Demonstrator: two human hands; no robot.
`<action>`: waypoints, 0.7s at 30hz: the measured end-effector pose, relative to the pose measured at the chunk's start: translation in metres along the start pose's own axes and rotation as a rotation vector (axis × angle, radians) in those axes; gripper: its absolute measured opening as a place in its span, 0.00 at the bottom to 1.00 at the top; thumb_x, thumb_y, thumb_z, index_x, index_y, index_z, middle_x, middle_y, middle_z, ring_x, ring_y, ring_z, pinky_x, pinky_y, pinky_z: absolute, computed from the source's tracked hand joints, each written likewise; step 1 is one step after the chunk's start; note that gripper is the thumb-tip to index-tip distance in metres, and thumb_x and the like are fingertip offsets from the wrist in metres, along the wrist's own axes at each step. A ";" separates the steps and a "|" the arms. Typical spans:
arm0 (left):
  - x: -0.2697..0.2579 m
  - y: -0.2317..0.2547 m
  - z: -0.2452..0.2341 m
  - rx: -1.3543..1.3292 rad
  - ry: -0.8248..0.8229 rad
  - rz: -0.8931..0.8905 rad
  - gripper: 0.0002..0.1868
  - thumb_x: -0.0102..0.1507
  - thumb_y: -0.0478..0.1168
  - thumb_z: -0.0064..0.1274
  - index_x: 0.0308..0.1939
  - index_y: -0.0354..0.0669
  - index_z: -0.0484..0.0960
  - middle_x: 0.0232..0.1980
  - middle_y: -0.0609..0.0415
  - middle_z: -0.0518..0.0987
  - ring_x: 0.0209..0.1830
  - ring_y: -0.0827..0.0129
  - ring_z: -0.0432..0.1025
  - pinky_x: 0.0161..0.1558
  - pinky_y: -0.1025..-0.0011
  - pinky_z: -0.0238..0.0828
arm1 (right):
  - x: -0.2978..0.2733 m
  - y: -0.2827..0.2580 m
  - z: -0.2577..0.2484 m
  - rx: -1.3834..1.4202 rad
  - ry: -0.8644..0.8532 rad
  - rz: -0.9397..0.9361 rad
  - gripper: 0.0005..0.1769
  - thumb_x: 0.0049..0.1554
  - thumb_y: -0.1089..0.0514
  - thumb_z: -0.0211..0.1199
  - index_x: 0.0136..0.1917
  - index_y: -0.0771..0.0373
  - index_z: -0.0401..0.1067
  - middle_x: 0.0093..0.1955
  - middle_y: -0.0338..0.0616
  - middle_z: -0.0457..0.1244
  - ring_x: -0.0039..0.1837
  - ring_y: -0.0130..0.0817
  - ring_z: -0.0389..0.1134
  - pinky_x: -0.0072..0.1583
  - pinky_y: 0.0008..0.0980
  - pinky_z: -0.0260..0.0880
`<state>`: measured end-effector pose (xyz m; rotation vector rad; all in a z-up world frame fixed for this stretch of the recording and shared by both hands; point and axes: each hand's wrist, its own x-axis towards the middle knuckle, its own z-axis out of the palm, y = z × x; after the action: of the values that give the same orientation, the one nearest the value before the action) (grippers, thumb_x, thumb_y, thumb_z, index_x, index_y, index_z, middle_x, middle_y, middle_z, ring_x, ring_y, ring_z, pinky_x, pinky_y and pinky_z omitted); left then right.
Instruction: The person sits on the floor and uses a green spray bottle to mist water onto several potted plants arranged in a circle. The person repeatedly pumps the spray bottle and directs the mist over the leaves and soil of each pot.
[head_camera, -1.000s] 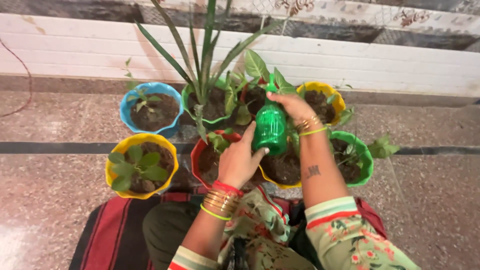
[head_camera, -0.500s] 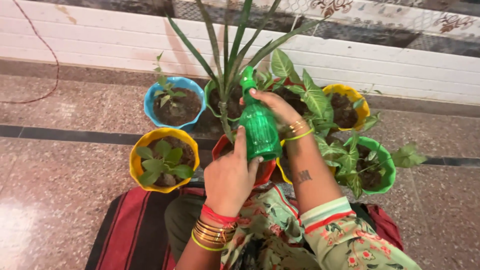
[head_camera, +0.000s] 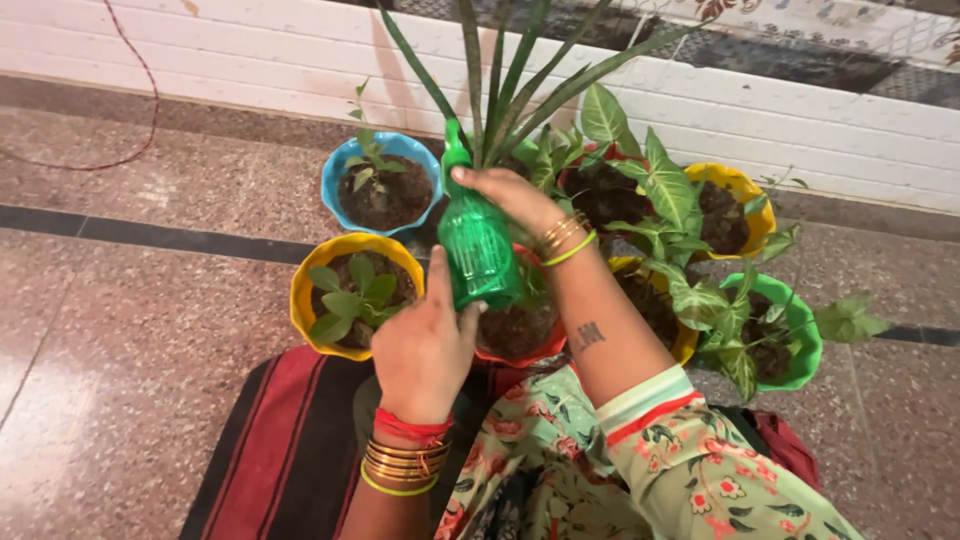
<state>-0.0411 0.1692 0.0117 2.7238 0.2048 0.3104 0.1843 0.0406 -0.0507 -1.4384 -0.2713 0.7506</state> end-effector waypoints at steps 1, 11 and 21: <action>-0.001 -0.003 -0.004 -0.007 0.063 0.004 0.40 0.58 0.53 0.62 0.71 0.44 0.67 0.25 0.47 0.80 0.21 0.50 0.75 0.23 0.55 0.70 | 0.004 -0.004 0.009 0.070 -0.022 -0.037 0.21 0.57 0.41 0.68 0.45 0.63 0.76 0.39 0.41 0.69 0.39 0.29 0.71 0.44 0.31 0.75; -0.015 -0.036 -0.022 0.094 0.224 -0.029 0.41 0.56 0.49 0.66 0.71 0.43 0.69 0.30 0.50 0.81 0.26 0.52 0.76 0.26 0.55 0.70 | 0.035 -0.007 0.069 0.366 -0.182 -0.003 0.19 0.57 0.50 0.70 0.51 0.69 0.76 0.46 0.46 0.70 0.45 0.33 0.73 0.50 0.37 0.79; -0.051 -0.029 -0.030 -0.241 0.155 0.174 0.59 0.50 0.52 0.67 0.78 0.35 0.54 0.27 0.50 0.81 0.22 0.56 0.75 0.23 0.61 0.70 | -0.011 0.040 0.066 0.226 -0.310 -0.033 0.24 0.60 0.45 0.66 0.59 0.66 0.76 0.47 0.37 0.68 0.45 0.24 0.69 0.48 0.27 0.73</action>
<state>-0.1007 0.1965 0.0173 2.4836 -0.0275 0.5591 0.1252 0.0844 -0.0765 -1.1003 -0.4325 0.9470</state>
